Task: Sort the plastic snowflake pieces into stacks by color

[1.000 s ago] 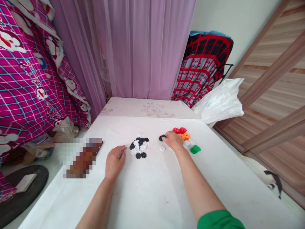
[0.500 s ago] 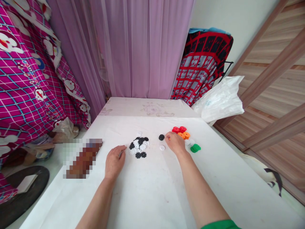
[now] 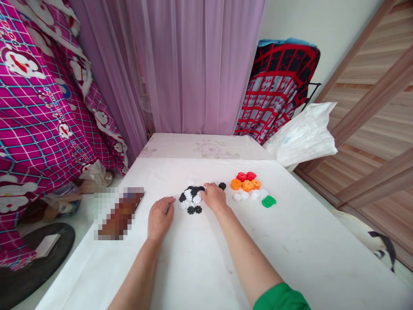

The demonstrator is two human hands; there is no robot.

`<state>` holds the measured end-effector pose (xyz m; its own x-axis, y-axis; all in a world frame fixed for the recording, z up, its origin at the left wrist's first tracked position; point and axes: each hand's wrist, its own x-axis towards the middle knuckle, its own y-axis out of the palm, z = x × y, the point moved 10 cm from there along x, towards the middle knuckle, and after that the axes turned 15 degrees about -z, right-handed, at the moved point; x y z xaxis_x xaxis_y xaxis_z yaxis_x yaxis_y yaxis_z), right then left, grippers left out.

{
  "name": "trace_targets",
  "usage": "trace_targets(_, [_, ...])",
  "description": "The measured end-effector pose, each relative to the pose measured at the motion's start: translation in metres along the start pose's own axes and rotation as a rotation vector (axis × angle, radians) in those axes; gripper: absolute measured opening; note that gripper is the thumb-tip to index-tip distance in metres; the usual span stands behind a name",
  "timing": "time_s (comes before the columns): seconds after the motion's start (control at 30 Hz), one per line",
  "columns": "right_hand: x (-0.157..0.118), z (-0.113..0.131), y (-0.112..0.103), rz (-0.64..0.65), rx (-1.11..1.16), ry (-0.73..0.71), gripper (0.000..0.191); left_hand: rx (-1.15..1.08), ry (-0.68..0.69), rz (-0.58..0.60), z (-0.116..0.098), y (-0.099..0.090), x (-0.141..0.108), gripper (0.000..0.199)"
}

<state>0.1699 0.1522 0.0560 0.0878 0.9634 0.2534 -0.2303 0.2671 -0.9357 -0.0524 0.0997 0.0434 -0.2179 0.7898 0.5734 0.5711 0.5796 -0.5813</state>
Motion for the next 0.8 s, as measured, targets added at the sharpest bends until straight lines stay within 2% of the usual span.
trace_targets(0.2, [0.009, 0.002, 0.009, 0.048, -0.051, 0.051, 0.029, -0.005, 0.011, 0.003, -0.001, 0.001, 0.000, 0.031])
trace_targets(0.5, [-0.002, -0.018, -0.006, 0.045, -0.123, 0.151, 0.032, -0.006, 0.014, -0.005, -0.001, 0.000, -0.001, 0.031])
trace_targets(0.63, [-0.016, -0.017, -0.012, 0.015, -0.108, 0.104, 0.033, -0.012, 0.010, 0.001, -0.001, 0.001, -0.001, 0.031])
trace_targets(0.8, [-0.025, -0.017, -0.007, 0.052, -0.110, 0.073, 0.039, -0.014, 0.009, 0.000, -0.001, 0.000, -0.001, 0.032])
